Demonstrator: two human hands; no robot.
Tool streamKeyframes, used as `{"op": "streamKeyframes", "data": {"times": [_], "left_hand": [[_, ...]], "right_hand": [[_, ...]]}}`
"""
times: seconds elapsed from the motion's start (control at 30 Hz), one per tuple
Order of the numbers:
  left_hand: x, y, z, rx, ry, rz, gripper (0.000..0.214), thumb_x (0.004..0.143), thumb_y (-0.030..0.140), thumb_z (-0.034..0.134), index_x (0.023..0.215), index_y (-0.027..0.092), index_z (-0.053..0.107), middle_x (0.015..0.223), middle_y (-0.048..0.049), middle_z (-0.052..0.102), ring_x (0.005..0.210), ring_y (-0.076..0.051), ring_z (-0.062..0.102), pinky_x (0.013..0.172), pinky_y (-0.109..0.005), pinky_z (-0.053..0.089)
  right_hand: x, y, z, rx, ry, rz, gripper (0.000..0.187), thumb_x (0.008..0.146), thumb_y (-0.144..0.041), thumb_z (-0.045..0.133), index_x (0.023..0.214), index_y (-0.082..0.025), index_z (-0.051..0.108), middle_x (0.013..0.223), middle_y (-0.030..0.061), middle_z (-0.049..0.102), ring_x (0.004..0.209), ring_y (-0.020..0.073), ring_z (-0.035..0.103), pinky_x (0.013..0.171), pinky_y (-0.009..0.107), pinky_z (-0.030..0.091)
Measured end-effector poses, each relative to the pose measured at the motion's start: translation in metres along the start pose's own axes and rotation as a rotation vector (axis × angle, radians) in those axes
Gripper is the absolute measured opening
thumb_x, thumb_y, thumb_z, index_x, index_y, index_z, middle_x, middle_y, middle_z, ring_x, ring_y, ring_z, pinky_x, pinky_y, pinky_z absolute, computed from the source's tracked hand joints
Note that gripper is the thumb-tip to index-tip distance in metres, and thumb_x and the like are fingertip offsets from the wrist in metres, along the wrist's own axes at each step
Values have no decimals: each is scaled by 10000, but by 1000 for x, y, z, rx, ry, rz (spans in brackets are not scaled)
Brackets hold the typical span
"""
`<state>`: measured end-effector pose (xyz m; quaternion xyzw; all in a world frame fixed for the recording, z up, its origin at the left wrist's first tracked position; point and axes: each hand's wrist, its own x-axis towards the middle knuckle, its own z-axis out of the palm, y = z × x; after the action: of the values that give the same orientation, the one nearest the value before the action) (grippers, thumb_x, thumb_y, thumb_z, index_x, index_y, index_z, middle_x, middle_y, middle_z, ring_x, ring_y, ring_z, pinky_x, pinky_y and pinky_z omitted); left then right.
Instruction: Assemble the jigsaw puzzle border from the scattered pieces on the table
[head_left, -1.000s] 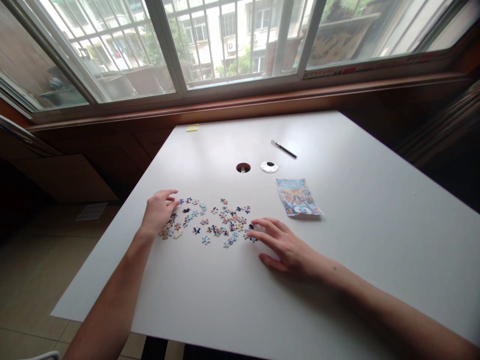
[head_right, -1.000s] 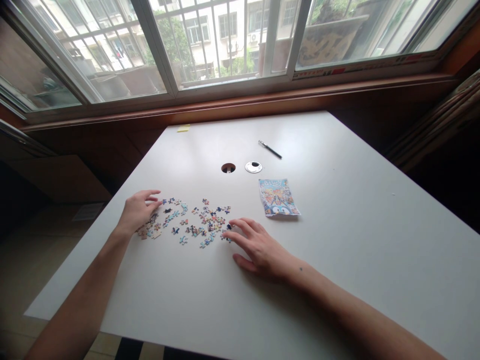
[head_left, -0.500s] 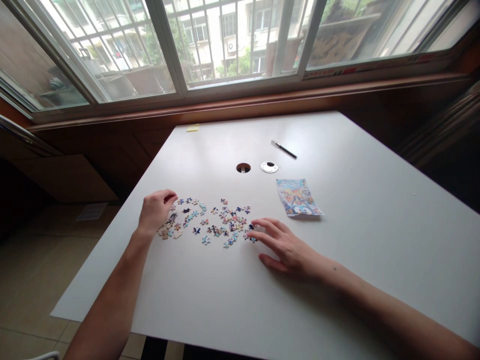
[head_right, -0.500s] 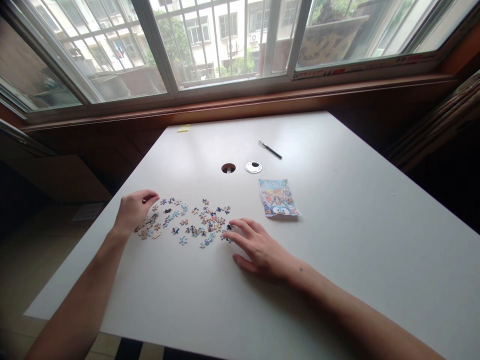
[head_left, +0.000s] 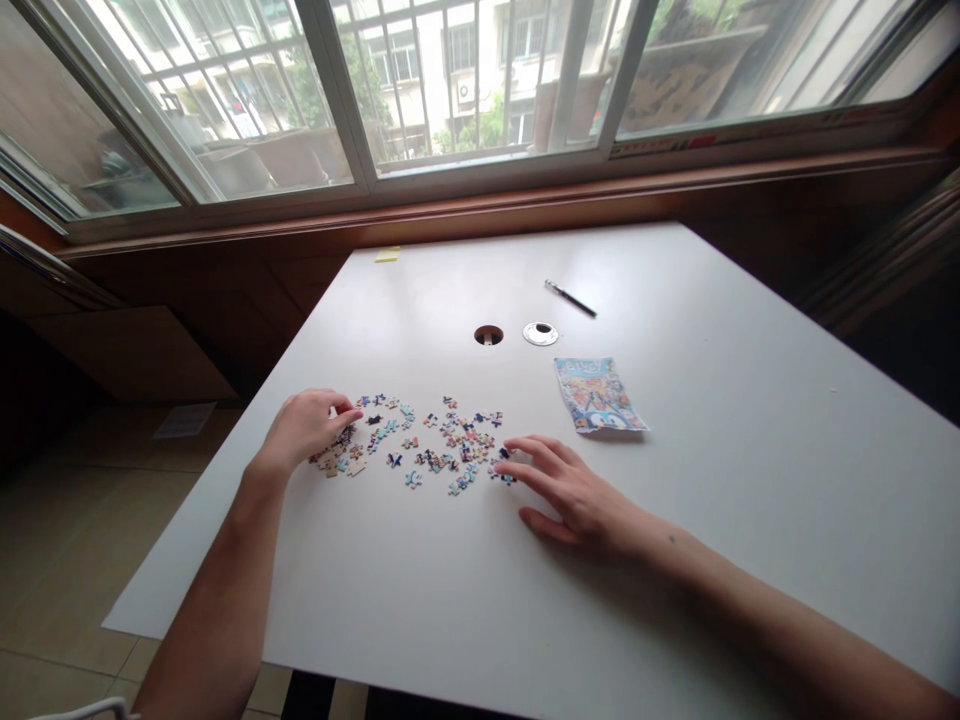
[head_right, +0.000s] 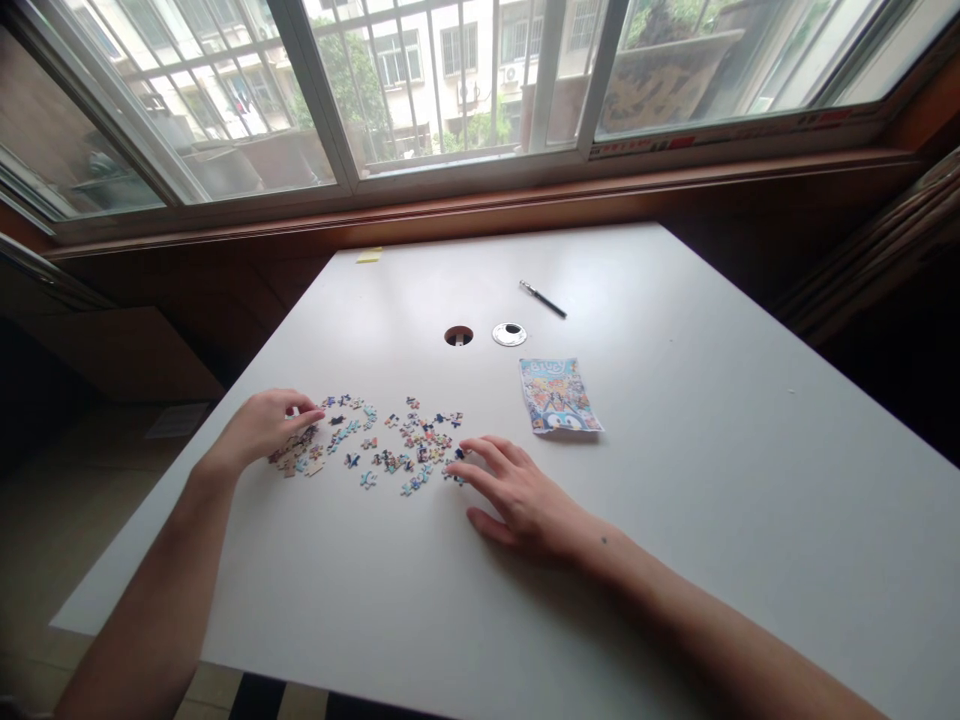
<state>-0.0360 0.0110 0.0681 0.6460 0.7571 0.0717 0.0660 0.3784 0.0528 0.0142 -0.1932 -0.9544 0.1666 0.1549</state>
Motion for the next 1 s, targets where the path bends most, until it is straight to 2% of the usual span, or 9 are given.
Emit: {"op": "streamKeyframes", "data": {"times": [0.13,0.2,0.37,0.6,0.7,0.83,1.0], "left_hand": [[-5,-9,-10,-36,-134,-7,299,738,569,692,755,277,756,842,6,738,688,-191,647,639,-273,405],[-5,-10,-10,-68,-173,-11,290,735,548,688,765,266,751,845,0,731,686,-189,648,634,-269,416],[-4,-2,-4,-143,-192,38,245,735,467,659,777,232,714,885,-33,720,849,-225,654,732,-275,475],[-9,4,-6,-281,-162,87,151,778,355,614,824,215,647,836,-19,686,726,-170,626,632,-248,478],[-10,17,-5,-362,-174,137,131,816,327,597,828,206,647,770,-9,672,662,-145,608,592,-231,472],[-10,42,7,-454,-171,219,120,843,268,577,852,200,675,791,-9,695,688,-133,617,630,-227,490],[-10,68,25,-509,-67,258,143,858,217,566,891,189,702,822,-22,721,706,-133,620,650,-240,494]], "right_hand": [[0,1,2,6,7,-4,546,914,-244,552,1445,-294,435,1470,122,432,1353,302,381,1092,527,427],[0,2,2,7,12,-3,547,910,-245,554,1442,-295,437,1470,123,435,1350,305,386,1088,531,430],[0,1,1,5,3,2,532,921,-244,539,1441,-288,435,1473,126,430,1352,304,382,1090,530,428],[1,0,0,13,12,6,549,912,-241,549,1445,-302,432,1462,121,448,1349,308,400,1083,535,437],[1,0,0,14,11,3,541,918,-246,549,1444,-296,434,1465,124,443,1353,306,395,1089,532,432],[1,-1,-1,13,7,5,543,908,-236,559,1436,-285,442,1466,127,439,1353,307,390,1088,528,431],[1,0,0,10,14,-5,527,911,-228,548,1427,-277,447,1463,128,436,1350,302,387,1085,524,435]]}}
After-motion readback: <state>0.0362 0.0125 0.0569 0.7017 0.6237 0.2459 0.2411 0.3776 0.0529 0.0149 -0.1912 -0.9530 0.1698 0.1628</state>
